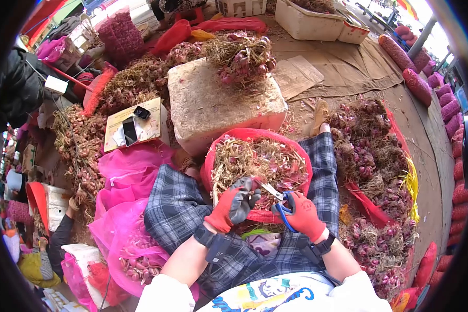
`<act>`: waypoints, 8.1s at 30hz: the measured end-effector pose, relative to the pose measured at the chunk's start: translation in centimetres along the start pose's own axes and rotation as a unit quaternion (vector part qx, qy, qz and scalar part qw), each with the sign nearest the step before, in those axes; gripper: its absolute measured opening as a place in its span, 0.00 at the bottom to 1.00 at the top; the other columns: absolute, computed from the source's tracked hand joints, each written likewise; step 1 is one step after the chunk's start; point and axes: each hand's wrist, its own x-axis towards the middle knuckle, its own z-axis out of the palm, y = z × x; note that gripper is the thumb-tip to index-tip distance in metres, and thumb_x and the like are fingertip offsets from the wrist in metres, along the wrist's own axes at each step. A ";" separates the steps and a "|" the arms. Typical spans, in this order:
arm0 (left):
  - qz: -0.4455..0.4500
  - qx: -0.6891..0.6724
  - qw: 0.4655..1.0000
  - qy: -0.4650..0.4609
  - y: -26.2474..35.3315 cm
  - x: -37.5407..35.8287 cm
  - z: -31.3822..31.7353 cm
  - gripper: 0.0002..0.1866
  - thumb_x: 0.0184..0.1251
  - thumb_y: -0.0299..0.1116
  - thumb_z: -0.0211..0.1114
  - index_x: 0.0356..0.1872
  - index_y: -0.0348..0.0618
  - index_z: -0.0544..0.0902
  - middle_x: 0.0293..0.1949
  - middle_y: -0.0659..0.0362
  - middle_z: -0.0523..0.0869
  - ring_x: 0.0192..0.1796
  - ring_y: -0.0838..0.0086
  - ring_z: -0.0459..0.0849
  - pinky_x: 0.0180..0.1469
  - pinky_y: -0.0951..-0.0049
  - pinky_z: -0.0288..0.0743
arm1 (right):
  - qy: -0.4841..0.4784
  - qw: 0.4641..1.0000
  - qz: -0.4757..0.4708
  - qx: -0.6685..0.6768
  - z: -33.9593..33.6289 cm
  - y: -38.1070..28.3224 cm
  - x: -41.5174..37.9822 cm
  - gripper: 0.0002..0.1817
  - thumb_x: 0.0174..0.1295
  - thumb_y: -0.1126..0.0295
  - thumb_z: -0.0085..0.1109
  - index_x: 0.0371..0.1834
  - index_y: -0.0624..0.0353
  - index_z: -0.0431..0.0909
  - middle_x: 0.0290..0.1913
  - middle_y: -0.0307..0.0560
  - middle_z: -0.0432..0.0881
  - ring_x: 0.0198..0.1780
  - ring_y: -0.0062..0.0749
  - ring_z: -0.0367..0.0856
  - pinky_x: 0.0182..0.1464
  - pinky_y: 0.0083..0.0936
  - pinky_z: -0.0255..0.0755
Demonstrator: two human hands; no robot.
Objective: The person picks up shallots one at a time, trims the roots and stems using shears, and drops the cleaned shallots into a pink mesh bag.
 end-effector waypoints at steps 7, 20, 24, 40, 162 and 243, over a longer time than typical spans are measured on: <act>0.021 0.104 0.991 -0.082 -0.2 0.4 -0.4 0.04 0.68 0.24 0.52 0.39 0.43 0.76 0.42 0.64 0.80 0.38 0.82 0.77 0.45 0.79 0.75 | 0.041 0.997 -0.020 -0.058 0.2 -0.3 0.3 0.21 0.49 0.51 0.69 0.35 0.57 0.77 0.29 0.48 0.79 0.33 0.45 0.80 0.34 0.36 0.72; 0.015 0.142 0.990 -0.009 -0.1 0.4 0.4 0.10 0.66 0.25 0.58 0.48 0.44 0.73 0.39 0.66 0.77 0.40 0.78 0.78 0.46 0.70 0.76 | 0.005 0.998 0.026 0.064 1.5 1.3 -0.2 0.17 0.52 0.53 0.66 0.30 0.55 0.79 0.26 0.50 0.81 0.29 0.46 0.81 0.31 0.35 0.72; 0.033 0.121 0.992 0.004 0.4 -0.1 1.2 0.14 0.65 0.23 0.58 0.51 0.43 0.73 0.43 0.64 0.79 0.42 0.77 0.79 0.46 0.70 0.76 | -0.059 0.986 0.090 0.130 0.8 2.4 -0.2 0.19 0.54 0.50 0.64 0.34 0.56 0.80 0.29 0.52 0.82 0.33 0.46 0.82 0.36 0.35 0.71; 0.250 0.316 0.914 0.053 -0.9 0.5 1.2 0.27 0.58 0.13 0.56 0.61 0.38 0.70 0.54 0.62 0.76 0.52 0.79 0.76 0.58 0.79 0.71 | -0.011 0.990 0.088 0.109 0.8 -1.9 -0.8 0.21 0.53 0.49 0.66 0.28 0.59 0.80 0.21 0.50 0.78 0.22 0.38 0.75 0.29 0.32 0.69; 0.190 0.227 0.955 -0.022 0.6 0.1 1.3 0.20 0.64 0.18 0.55 0.58 0.37 0.72 0.50 0.62 0.80 0.47 0.79 0.79 0.55 0.76 0.72 | -0.071 0.736 0.146 0.657 2.1 -2.9 4.7 0.16 0.57 0.74 0.65 0.49 0.64 0.76 0.39 0.38 0.81 0.39 0.16 0.79 0.41 0.16 0.73; 0.049 0.116 0.988 -0.093 0.8 0.3 1.3 0.13 0.71 0.34 0.56 0.52 0.42 0.72 0.44 0.63 0.81 0.40 0.77 0.82 0.45 0.76 0.77 | 0.098 0.972 -0.084 0.194 1.2 -4.3 4.9 0.13 0.56 0.76 0.61 0.45 0.64 0.74 0.34 0.47 0.82 0.37 0.22 0.80 0.40 0.25 0.73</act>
